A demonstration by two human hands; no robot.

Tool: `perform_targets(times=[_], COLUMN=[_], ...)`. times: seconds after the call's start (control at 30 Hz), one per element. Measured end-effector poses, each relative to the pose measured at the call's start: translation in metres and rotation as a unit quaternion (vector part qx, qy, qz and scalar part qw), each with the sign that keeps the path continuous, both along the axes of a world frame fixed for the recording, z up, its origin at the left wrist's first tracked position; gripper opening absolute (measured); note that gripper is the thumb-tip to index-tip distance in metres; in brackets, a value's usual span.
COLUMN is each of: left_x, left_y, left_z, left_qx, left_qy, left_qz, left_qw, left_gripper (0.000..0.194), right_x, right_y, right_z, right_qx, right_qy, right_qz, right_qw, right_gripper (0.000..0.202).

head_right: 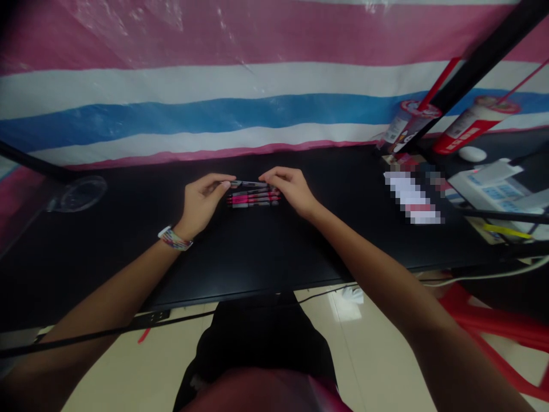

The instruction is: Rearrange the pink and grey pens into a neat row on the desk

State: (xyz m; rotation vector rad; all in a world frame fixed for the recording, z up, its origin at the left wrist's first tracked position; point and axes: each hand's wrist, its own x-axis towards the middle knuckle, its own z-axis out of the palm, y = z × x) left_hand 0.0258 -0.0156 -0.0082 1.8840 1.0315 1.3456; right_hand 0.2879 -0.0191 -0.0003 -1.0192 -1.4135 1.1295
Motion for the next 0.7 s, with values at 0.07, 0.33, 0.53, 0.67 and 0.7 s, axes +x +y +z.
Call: perform_targets(times=[0.07,0.33,0.53,0.67,0.7], left_x=[-0.0006,-0.0011,-0.0046,-0.0073,-0.0079], left_y=[0.0013,0.0048,0.0085,0.0078,0.0075], left_z=[0.0008,-0.0003,-0.0047,-0.0032,-0.0025], left_qx=[-0.008,-0.022,0.013,0.037,0.041], left_qy=[-0.017,-0.029,0.027,0.065,0.072], left_qz=[0.008,0.018,0.025,0.027,0.027], left_qw=[1.0,0.999,0.999,0.997,0.996], left_gripper=[0.025,0.029,0.02,0.018,0.02], right_x=[0.0028,0.0038,0.0035,0.004,0.0039], right_y=[0.0027,0.003,0.0054,0.0062,0.0063], right_z=[0.0009,0.0011,-0.0023,-0.006,-0.007], right_qx=[-0.04,-0.042,-0.05,-0.038,-0.036], right_qy=[0.024,0.072,0.087,0.077,0.073], right_qz=[0.001,0.011,-0.01,-0.01,-0.01], right_qw=[0.999,0.996,0.995,0.996,0.997], right_gripper=[0.018,0.03,0.033,0.031,0.032])
